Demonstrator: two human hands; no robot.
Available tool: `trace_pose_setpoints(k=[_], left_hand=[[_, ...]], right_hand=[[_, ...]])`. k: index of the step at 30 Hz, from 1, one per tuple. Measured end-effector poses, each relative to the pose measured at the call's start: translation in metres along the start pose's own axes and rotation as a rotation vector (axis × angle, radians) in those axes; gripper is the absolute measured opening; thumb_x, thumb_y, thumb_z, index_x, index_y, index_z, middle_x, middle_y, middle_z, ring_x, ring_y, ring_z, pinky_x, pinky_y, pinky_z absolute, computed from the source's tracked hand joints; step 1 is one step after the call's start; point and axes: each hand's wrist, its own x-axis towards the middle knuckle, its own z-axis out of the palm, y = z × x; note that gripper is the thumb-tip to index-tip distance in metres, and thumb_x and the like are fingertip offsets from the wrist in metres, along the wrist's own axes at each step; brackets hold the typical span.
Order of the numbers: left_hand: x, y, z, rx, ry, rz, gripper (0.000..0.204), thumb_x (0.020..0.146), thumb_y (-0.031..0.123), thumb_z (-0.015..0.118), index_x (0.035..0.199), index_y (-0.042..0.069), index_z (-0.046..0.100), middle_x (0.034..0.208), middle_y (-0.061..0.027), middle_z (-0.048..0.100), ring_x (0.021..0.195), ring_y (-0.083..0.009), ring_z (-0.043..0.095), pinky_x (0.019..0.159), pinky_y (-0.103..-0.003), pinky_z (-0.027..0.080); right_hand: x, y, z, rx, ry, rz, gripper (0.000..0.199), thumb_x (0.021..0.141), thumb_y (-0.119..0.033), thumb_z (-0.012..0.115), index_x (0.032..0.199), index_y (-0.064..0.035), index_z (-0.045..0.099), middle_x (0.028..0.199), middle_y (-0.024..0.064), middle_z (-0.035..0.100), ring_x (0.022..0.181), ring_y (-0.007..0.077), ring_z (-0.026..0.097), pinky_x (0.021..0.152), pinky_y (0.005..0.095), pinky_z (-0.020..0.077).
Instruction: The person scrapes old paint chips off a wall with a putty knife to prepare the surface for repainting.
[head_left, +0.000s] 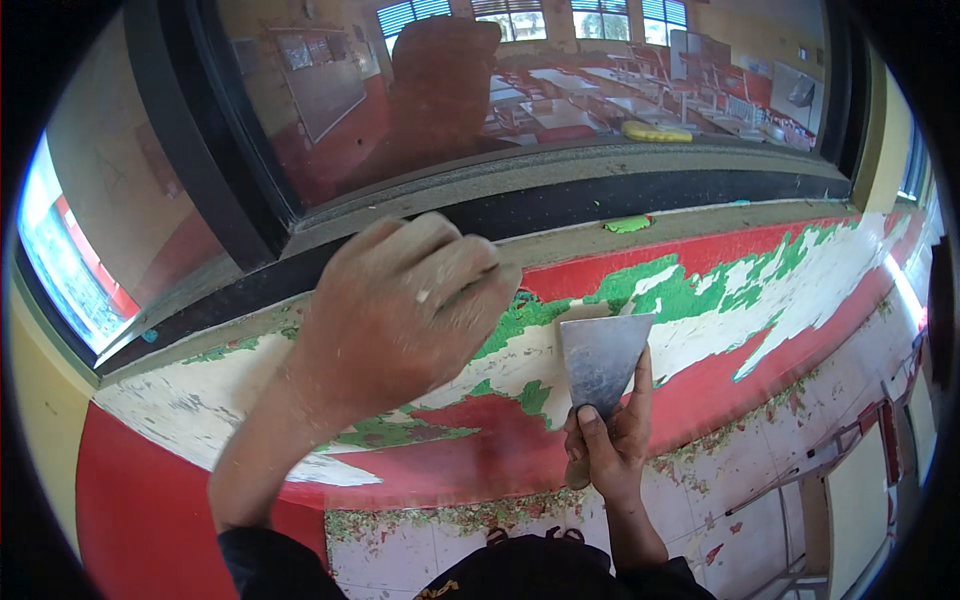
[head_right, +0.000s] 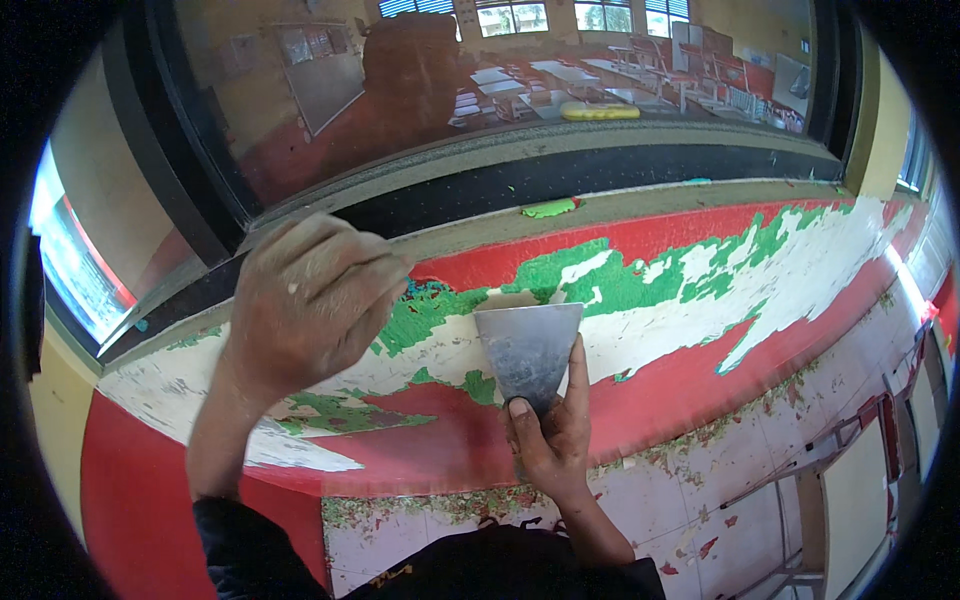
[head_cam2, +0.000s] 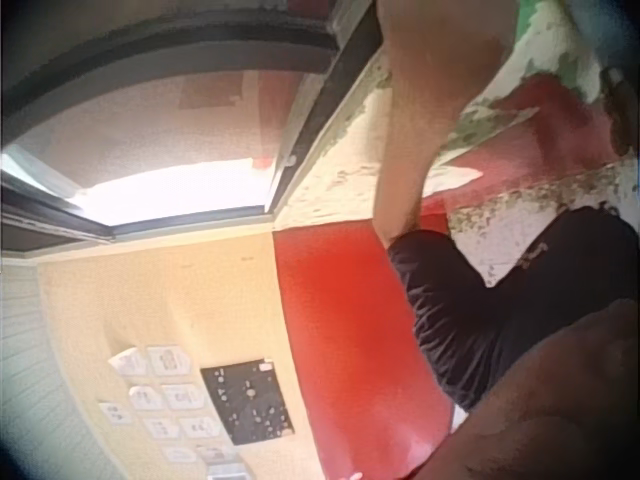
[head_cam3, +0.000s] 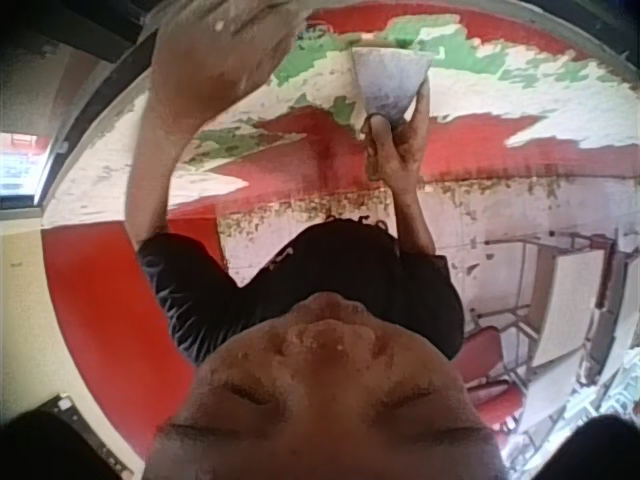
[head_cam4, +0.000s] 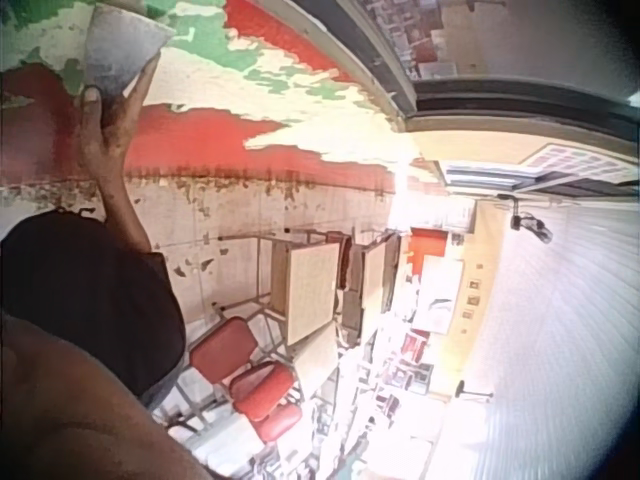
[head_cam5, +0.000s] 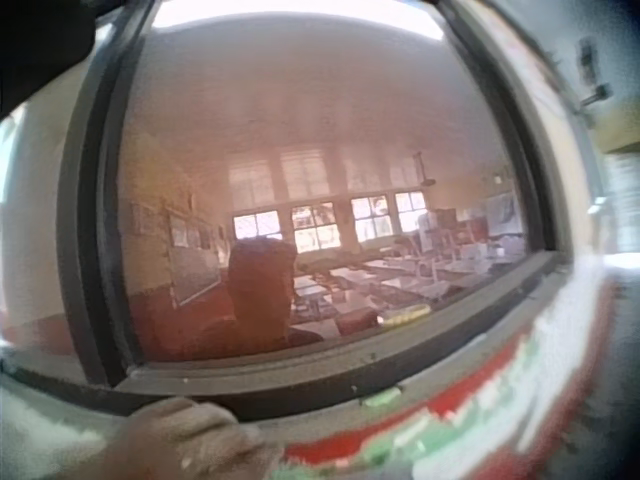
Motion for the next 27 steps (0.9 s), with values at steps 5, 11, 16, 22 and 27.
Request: trace_pose_setpoints(k=[5,11,16,22,27], left_hand=[[-0.020,0.016,0.032,0.187,0.265,-0.029,0.024,0.068,0.012,0.070,0.092,0.013,0.063,0.102,0.0000,0.055,0.093,-0.0203,0.053,0.077,-0.038,0.041],[-0.017,0.009,0.033,0.268,0.167,0.048,0.031,0.067,0.013,0.070,0.097,0.020,0.065,0.108,0.0019,0.054,0.101,-0.0192,0.050,0.084,-0.039,0.038],[0.003,-0.003,0.020,0.250,0.072,0.197,0.032,0.067,0.016,0.069,0.098,0.021,0.065,0.110,0.0031,0.053,0.103,-0.0199,0.049,0.087,-0.041,0.039],[0.014,-0.022,0.009,0.180,-0.069,0.329,0.037,0.064,0.023,0.069,0.101,0.021,0.064,0.111,0.0013,0.052,0.104,-0.0232,0.047,0.088,-0.043,0.040],[0.017,-0.022,0.016,0.058,-0.094,0.351,0.042,0.060,0.022,0.071,0.101,0.020,0.063,0.113,-0.0025,0.050,0.106,-0.0261,0.046,0.089,-0.045,0.038]], right_hand=[[-0.005,0.001,0.004,0.102,-0.074,0.111,0.075,0.089,0.001,0.042,0.141,-0.0111,-0.011,0.089,0.0129,0.054,0.058,0.0075,0.046,0.049,0.0203,0.0387],[-0.004,0.003,0.035,0.292,-0.055,0.150,0.076,0.091,0.001,0.040,0.140,-0.0150,-0.015,0.084,0.0100,0.053,0.054,0.0072,0.042,0.048,0.0209,0.0381],[-0.007,-0.002,0.046,0.373,-0.008,0.146,0.076,0.091,0.000,0.041,0.140,-0.0147,-0.015,0.084,0.0102,0.053,0.052,0.0072,0.043,0.046,0.0210,0.0385],[-0.011,0.014,0.068,0.470,0.009,0.085,0.076,0.091,-0.001,0.040,0.139,-0.0143,-0.018,0.084,0.0119,0.054,0.051,0.0087,0.047,0.045,0.0224,0.0416],[-0.014,0.019,0.082,0.548,0.095,0.053,0.077,0.090,0.000,0.038,0.138,-0.0164,-0.020,0.081,0.0137,0.055,0.043,0.0131,0.050,0.040,0.0255,0.0455]])
